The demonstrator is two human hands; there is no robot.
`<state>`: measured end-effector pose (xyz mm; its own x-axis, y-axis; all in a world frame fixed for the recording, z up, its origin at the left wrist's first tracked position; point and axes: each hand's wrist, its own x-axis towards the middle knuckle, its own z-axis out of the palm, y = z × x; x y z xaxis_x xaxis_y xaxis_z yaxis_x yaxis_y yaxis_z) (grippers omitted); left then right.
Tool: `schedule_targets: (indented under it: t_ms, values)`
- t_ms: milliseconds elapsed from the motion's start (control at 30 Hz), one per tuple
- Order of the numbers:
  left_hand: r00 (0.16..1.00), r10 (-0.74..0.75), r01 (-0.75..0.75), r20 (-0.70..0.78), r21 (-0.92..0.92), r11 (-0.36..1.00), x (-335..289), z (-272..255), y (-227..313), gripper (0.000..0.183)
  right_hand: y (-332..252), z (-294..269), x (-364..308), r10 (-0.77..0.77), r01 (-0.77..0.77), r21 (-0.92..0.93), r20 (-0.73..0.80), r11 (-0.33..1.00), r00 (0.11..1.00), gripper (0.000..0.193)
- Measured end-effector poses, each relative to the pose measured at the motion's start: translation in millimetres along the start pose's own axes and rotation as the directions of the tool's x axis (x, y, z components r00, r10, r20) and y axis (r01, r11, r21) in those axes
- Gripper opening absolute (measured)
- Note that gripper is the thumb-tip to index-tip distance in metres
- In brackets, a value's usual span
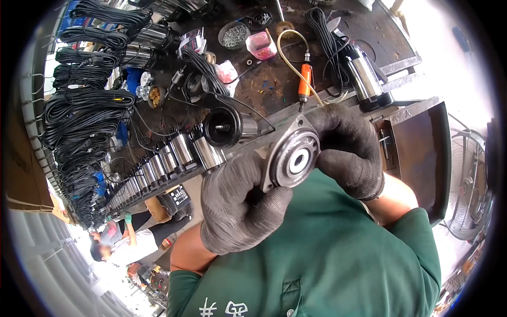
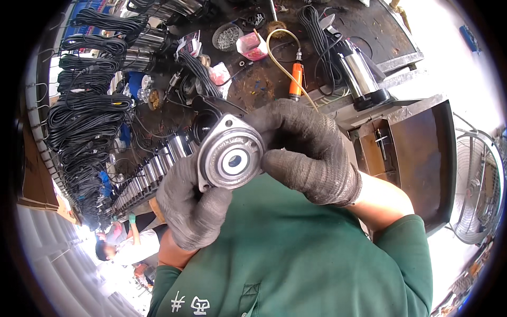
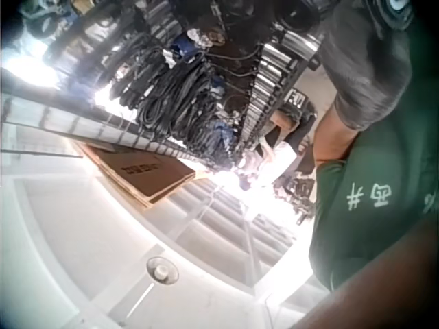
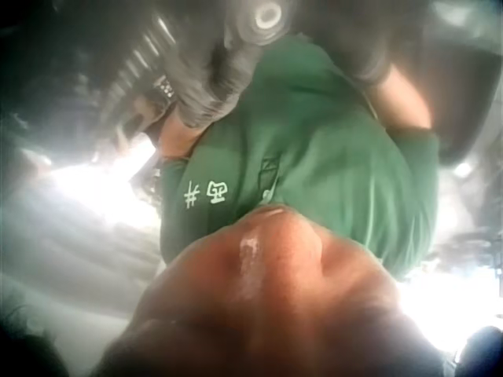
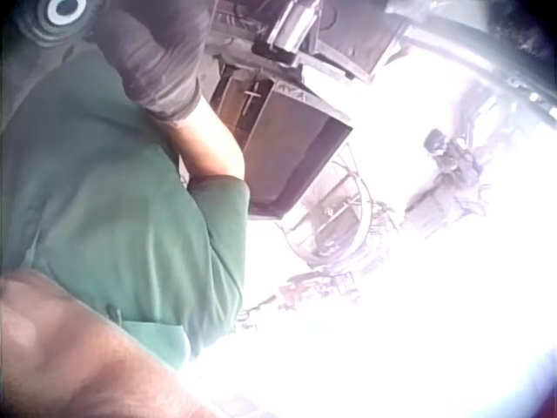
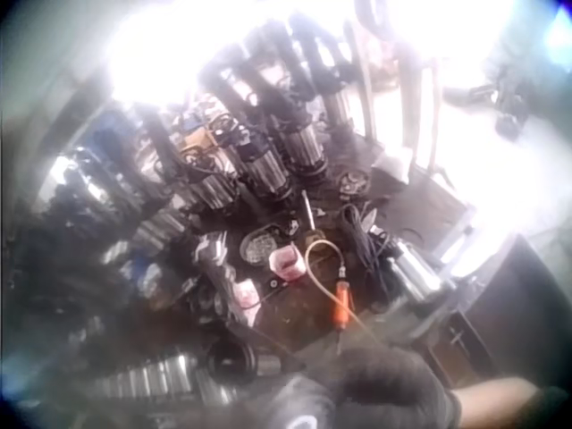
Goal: The person disassembles and reassembles a pump mechanism by removing internal components, applying lubricant inside the housing with a brush, reinserting the seals and bearing assembly by hand, and securing the fasteners with a pneumatic screwdriver and a wrench.
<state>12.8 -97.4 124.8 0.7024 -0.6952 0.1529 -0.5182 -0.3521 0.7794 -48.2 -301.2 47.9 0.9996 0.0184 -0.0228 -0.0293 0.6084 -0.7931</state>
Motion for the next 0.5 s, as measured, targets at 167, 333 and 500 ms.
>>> schedule_targets:
  t_ms: [167, 333, 500]
  values:
    - [0.983, -0.171, 0.183, 0.065, -0.307, 0.934, -0.1, 1.8, -4.6, 0.036, -1.6, -7.3, 2.8, 0.011, -0.01, -0.079, 0.021, 0.997, 1.0, 0.038]
    - [0.978, -0.193, 0.206, 0.073, -0.27, 0.941, -1.4, 2.3, -6.4, 0.032, -2.8, -7.4, 1.3, 0.093, -0.093, -0.006, -0.041, 0.996, 0.995, 0.036]
    - [0.994, -0.113, 0.112, -0.007, -0.082, 0.99, -1.7, 12.0, -4.5, 0.026, -4.1, 2.4, 4.6, 0.051, -0.057, -0.048, -0.129, 0.997, 0.99, 0.033]
